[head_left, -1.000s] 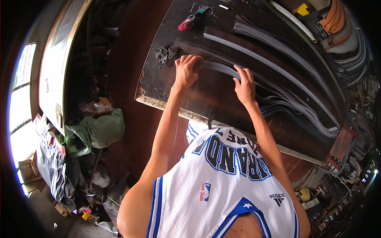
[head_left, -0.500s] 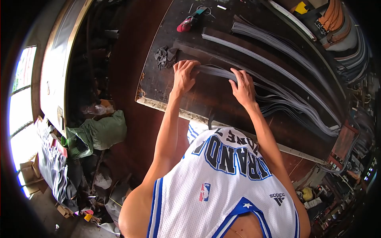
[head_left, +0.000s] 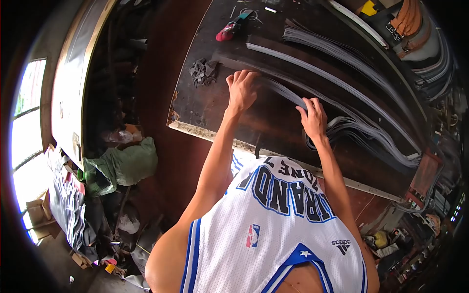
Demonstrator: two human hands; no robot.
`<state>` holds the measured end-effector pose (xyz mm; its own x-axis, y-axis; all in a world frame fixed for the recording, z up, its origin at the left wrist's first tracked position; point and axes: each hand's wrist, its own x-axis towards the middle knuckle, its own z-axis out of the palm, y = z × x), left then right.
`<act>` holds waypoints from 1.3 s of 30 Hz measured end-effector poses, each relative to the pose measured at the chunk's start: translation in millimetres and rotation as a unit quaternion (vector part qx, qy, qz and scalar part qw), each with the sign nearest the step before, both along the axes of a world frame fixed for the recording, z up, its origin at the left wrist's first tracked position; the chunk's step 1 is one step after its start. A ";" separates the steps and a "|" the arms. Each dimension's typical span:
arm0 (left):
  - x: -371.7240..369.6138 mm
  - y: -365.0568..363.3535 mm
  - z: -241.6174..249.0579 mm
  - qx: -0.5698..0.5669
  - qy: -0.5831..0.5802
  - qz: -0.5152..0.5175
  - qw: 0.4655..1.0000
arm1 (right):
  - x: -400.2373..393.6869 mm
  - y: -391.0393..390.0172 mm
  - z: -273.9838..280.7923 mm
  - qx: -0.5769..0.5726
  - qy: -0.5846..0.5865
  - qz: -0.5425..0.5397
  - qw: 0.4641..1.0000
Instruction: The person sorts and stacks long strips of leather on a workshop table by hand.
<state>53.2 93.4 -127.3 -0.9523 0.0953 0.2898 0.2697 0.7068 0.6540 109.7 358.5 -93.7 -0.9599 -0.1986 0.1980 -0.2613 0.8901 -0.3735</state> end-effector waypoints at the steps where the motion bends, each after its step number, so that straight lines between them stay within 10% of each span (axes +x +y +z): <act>1: -1.3 2.0 1.2 0.009 -0.010 0.008 1.000 | -0.2 -0.2 -0.7 0.000 0.001 0.000 1.000; 39: 12.1 -19.9 -2.9 0.001 0.040 -0.026 0.999 | -11.1 -13.1 1.7 -0.015 0.019 0.026 0.999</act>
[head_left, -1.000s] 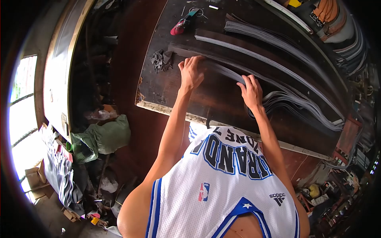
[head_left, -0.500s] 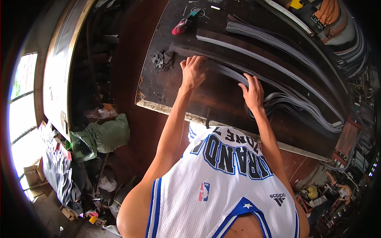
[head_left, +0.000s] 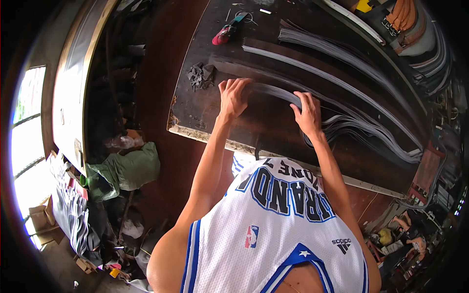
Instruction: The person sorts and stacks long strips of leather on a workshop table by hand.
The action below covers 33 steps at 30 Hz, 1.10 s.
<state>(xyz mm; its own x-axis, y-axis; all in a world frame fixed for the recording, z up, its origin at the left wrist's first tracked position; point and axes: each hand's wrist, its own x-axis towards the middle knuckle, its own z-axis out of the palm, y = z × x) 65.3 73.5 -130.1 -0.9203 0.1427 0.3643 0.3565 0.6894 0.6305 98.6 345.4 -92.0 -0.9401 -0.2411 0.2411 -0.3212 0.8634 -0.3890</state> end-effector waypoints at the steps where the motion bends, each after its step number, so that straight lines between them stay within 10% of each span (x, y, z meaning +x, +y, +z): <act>1: 0.5 -2.0 2.3 -0.022 0.007 0.010 1.000 | -0.8 -3.6 -0.6 -0.009 -0.012 0.009 1.000; 33: 104.9 -110.4 -7.1 -0.171 -0.046 0.067 0.982 | 69.7 54.3 -30.6 0.136 0.033 0.025 0.990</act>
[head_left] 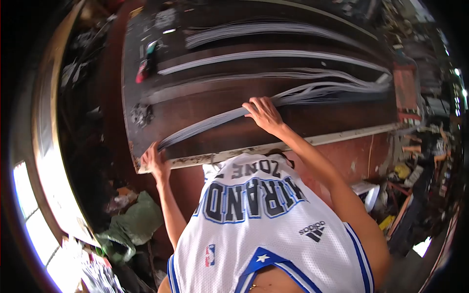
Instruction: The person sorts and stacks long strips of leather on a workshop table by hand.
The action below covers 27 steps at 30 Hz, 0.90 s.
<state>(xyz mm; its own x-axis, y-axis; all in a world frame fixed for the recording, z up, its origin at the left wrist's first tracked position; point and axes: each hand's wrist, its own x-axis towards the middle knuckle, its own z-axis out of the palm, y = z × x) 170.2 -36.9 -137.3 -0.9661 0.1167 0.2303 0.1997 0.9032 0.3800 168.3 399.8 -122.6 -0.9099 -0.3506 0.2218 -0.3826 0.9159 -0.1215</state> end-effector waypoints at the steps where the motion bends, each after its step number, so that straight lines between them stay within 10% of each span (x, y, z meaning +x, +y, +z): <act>1: 1.3 -9.5 -6.3 -0.015 0.017 -0.002 1.000 | 2.8 12.7 -1.7 0.028 0.012 -0.006 1.000; 27: -23.9 -150.3 -45.7 0.005 -0.073 0.120 0.990 | 100.5 503.1 29.7 0.207 -0.098 -0.191 0.954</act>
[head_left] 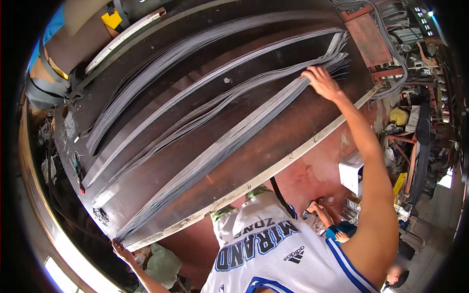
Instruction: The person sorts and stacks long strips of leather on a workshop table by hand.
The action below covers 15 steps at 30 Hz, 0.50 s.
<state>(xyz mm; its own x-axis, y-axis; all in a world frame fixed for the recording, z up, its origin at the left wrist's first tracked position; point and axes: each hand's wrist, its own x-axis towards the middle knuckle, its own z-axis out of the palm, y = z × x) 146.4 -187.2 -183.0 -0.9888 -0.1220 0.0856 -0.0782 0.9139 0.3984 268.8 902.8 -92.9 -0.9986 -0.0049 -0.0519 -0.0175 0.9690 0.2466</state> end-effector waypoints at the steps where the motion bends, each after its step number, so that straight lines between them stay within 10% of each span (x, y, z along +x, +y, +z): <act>1: -2.1 -4.9 -1.8 -0.019 0.003 0.000 1.000 | 1.4 11.9 1.4 0.003 -0.005 -0.017 1.000; 15: -5.9 -27.3 -1.4 0.059 -0.061 0.017 0.996 | 96.0 43.6 26.4 0.073 -0.063 -0.056 0.994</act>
